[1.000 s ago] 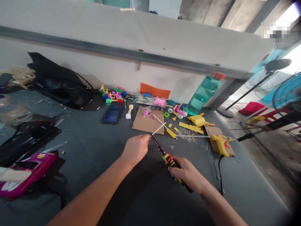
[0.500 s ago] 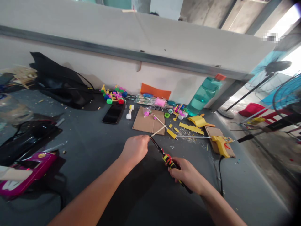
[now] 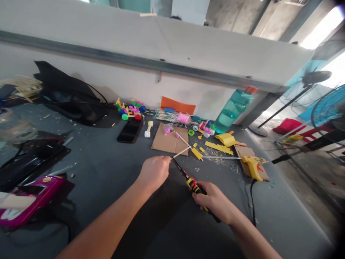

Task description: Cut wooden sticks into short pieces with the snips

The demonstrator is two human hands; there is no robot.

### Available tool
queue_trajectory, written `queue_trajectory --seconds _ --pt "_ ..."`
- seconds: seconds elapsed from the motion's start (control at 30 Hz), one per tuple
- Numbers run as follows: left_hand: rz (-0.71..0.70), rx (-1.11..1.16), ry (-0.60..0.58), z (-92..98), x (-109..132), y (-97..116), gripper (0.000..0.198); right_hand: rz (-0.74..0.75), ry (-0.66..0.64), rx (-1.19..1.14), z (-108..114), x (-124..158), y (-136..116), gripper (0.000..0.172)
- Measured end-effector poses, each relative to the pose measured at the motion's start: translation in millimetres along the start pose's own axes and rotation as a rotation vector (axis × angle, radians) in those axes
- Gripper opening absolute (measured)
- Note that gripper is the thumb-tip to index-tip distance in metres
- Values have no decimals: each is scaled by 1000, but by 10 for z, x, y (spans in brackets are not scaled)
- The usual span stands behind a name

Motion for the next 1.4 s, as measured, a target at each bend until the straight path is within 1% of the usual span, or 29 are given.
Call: queue_trajectory --seconds 0.3,0.57,0.7,0.8,0.97,1.23,1.3,1.4 --pt "3 -15 22 -3 -10 10 22 3 27 -30 -35 -21 53 13" --pt "39 39 -30 -39 -30 -26 22 -26 -53 -133 -30 -44 76 19" --pt "38 43 -36 -45 -18 -24 22 -38 -66 -138 -32 -46 78 21" --pt "36 43 -46 -44 -15 -19 23 -47 -49 -110 -32 -41 73 21" --pt "51 43 -65 -37 -20 -17 25 -8 -5 -31 -26 -16 27 17" --pt "27 51 -36 -11 -14 7 25 60 72 100 -17 3 -21 12" --pt "27 76 -18 7 -18 13 25 64 86 122 -19 3 -18 10" --pt "37 181 10 30 -29 -1 24 57 104 115 -25 -1 -1 13"
Point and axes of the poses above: each hand's wrist, its own x-axis away from the middle knuckle, its own z-axis out of the back of the hand, y = z × x, the point moved 6 cm from there along -x, towards the middle knuckle, and after that the axes turned 4 degrees about -z, right-handed, at the moved point
